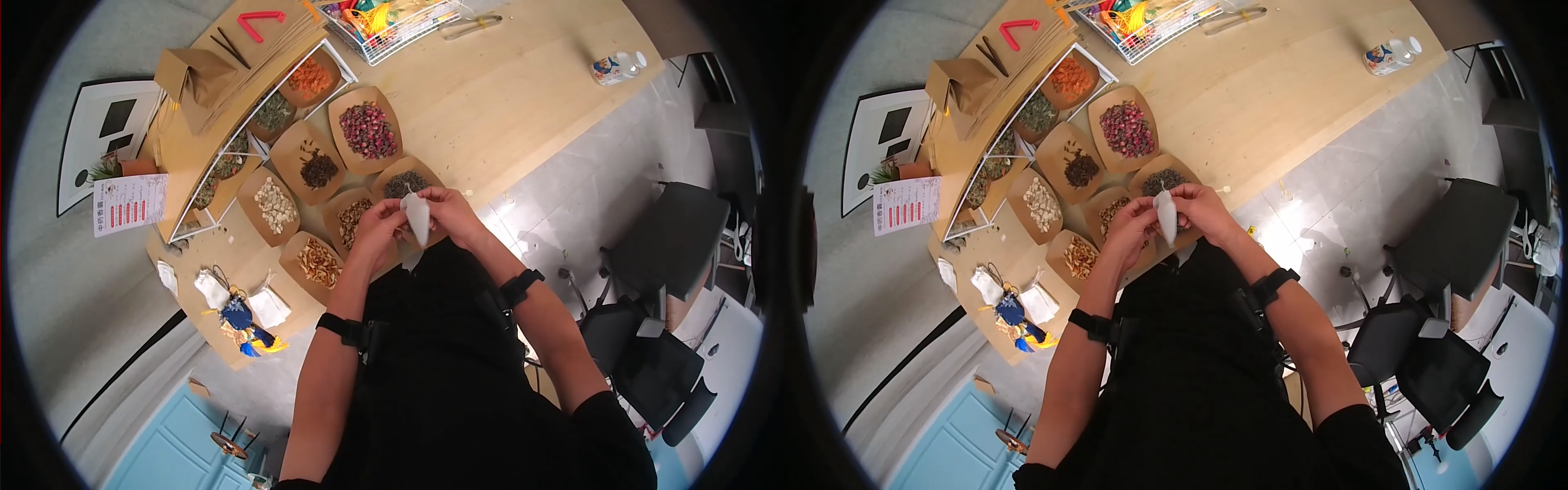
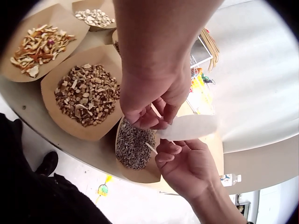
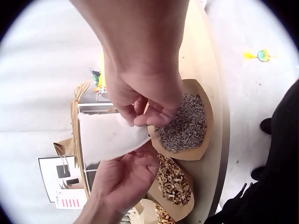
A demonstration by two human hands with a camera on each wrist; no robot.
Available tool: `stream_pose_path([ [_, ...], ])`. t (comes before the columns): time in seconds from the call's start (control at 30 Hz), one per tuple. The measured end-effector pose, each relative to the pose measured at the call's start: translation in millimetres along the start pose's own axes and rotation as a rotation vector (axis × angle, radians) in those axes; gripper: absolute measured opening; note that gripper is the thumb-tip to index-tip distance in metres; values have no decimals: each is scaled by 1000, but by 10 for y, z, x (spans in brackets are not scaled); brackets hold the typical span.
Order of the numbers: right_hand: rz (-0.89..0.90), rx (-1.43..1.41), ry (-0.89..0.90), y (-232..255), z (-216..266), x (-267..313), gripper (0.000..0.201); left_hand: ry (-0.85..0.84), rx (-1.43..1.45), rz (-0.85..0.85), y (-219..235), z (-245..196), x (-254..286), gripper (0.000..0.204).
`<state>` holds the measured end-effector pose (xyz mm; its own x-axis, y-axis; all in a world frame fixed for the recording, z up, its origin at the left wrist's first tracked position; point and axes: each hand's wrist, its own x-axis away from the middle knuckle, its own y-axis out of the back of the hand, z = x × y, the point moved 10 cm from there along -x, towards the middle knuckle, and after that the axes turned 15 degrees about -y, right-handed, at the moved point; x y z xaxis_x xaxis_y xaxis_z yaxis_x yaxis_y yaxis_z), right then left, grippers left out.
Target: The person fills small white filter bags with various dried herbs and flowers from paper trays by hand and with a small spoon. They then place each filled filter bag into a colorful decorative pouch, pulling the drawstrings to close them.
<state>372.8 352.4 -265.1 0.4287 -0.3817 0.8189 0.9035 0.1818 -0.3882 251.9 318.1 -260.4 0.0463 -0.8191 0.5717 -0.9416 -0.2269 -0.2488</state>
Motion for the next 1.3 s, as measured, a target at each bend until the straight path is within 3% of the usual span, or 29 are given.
stream_pose_path([
  [0.13, -94, 30, 143, 8, 125, 24, 12, -89, -149, -1, -29, -94, -34, 13],
  [0.37, -100, 115, 102, -21, 124, 16, 12, -308, -450, -207, 138, -146, -146, 14],
  [0.47, -94, 111, 92, -41, 111, 12, 12, -346, -609, -234, 47, -327, -67, 20],
  [0.57, -72, 109, 73, -27, 69, -26, 13, -310, -687, -244, 110, -234, -122, 22],
  [0.7, -1, 32, 52, -4, 18, -33, 14, -365, -528, -269, 126, -243, -89, 25],
  [0.8, -17, 35, 33, 15, 13, -34, 13, -288, -327, -220, 119, -156, -125, 24],
  [0.9, -16, 57, 20, -27, 26, 13, 13, -295, -394, -179, 63, -203, -92, 22],
  [0.97, -15, 67, 27, -37, 34, 12, 14, -362, -662, -174, 27, -344, -49, 20],
  [1.1, -27, 116, 37, -21, 42, 7, 14, -384, -752, -197, 56, -349, -54, 18],
  [1.17, -54, 119, 45, -16, 60, 31, 14, -295, -396, -174, 120, -150, -86, 22],
  [1.2, -73, 170, 67, -17, 79, 44, 15, -296, -398, -173, 185, -133, -90, 22],
  [1.27, -93, 217, 93, -32, 102, 62, 15, -95, -174, -201, 359, 102, -92, 31],
  [1.3, -104, 229, 99, -38, 80, 58, 15, -95, -178, -198, 349, 1, -53, 31],
])
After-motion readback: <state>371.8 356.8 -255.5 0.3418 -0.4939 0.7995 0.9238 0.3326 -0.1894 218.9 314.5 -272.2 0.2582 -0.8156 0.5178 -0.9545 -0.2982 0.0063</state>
